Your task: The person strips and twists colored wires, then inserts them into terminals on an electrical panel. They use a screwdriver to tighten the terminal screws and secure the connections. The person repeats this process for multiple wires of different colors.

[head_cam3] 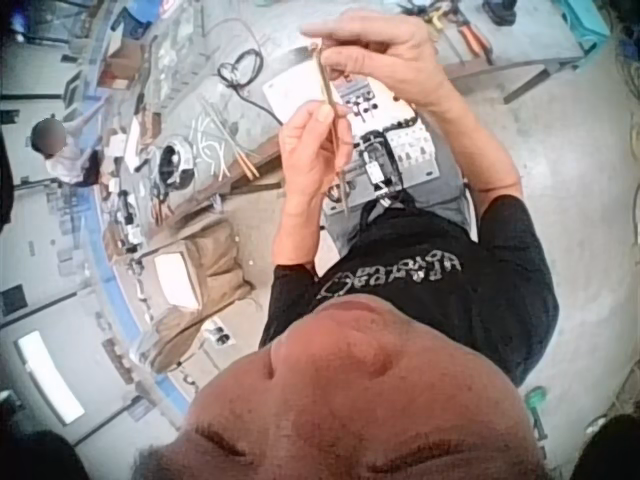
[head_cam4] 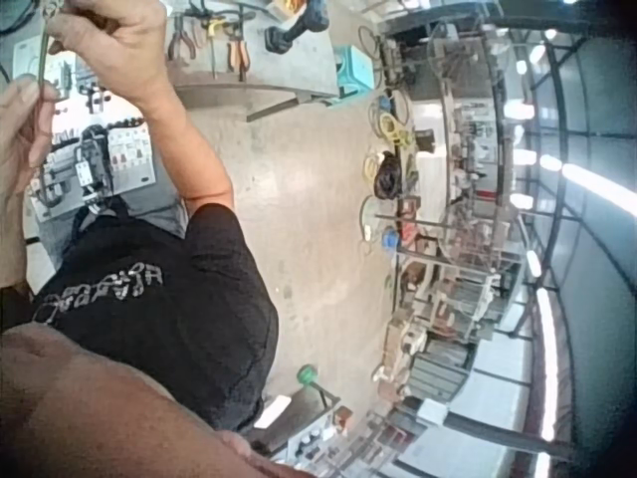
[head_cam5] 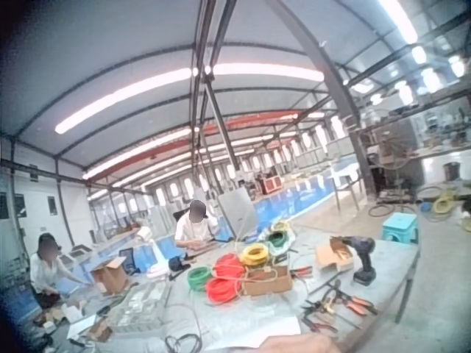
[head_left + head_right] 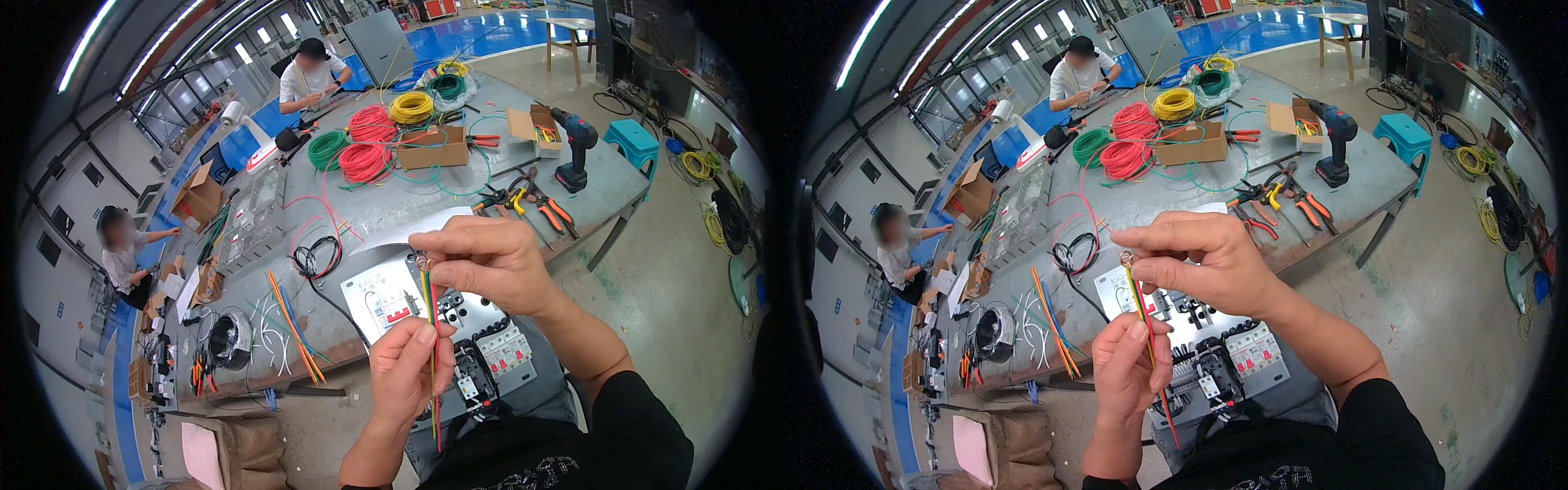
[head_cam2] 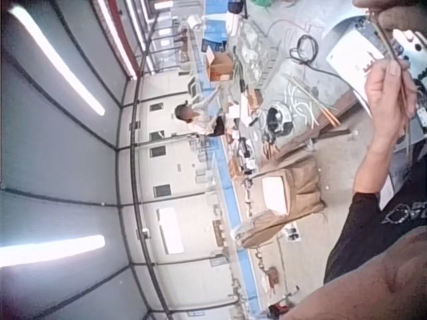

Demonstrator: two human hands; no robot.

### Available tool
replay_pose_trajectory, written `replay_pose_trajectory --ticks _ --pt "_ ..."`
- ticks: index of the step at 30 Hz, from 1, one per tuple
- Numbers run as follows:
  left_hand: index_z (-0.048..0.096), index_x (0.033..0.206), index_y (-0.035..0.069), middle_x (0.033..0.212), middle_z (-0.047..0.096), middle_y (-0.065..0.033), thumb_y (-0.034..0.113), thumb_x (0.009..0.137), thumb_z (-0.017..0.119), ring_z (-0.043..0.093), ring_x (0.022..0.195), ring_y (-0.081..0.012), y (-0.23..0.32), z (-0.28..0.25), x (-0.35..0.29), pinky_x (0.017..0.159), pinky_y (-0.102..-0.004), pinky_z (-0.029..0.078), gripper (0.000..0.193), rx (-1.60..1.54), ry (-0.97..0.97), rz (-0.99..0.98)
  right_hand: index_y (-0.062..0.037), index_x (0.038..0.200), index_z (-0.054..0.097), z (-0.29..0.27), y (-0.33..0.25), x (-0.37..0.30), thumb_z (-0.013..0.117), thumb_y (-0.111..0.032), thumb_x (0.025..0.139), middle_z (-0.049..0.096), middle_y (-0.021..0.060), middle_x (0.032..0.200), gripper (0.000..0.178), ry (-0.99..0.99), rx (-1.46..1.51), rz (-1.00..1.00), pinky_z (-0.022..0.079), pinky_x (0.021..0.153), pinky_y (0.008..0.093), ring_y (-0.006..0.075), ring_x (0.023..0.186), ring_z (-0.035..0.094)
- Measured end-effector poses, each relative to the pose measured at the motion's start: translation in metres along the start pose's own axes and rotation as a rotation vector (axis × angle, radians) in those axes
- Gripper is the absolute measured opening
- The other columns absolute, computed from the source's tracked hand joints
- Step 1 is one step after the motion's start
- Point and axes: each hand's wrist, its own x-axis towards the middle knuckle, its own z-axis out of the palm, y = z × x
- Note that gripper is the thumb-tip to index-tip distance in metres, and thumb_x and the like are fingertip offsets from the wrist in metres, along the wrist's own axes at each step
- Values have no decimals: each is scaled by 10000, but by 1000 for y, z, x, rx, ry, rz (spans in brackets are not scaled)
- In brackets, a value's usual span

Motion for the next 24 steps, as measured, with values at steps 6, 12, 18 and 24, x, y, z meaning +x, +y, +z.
replay_pose_trajectory --ticks 6,12,18,24 --pt "678 1138 -72 766 654 -110 197 1120 545 505 494 -116 -2 -2 0 455 -250 418 300 14 -15 14 32 1214 784 -13 0 6 792 -23 916 762 104 896 303 -110 -101 -60 527 708 280 147 804 714" --pt "703 1196 -82 810 682 -106 182 1111 599 538 536 -116 -5 -5 -1 475 -249 424 296 11 -1 -5 40 1152 792 -16 -11 5 806 -14 899 763 104 868 259 -114 -101 19 527 659 280 143 752 725" --pt "705 1150 -78 803 671 -104 203 1098 614 526 525 -116 -2 -9 0 462 -249 415 300 -37 -4 -106 5 1097 804 -24 -16 9 842 -74 881 771 103 871 233 -181 -311 -78 535 658 297 173 733 726" --pt "703 1153 -69 818 673 -104 203 1093 620 525 541 -115 -5 -12 0 474 -257 410 290 -63 -28 -116 -3 1079 808 -24 -19 8 859 -100 866 771 105 864 240 -187 -369 -120 534 656 317 205 737 728"
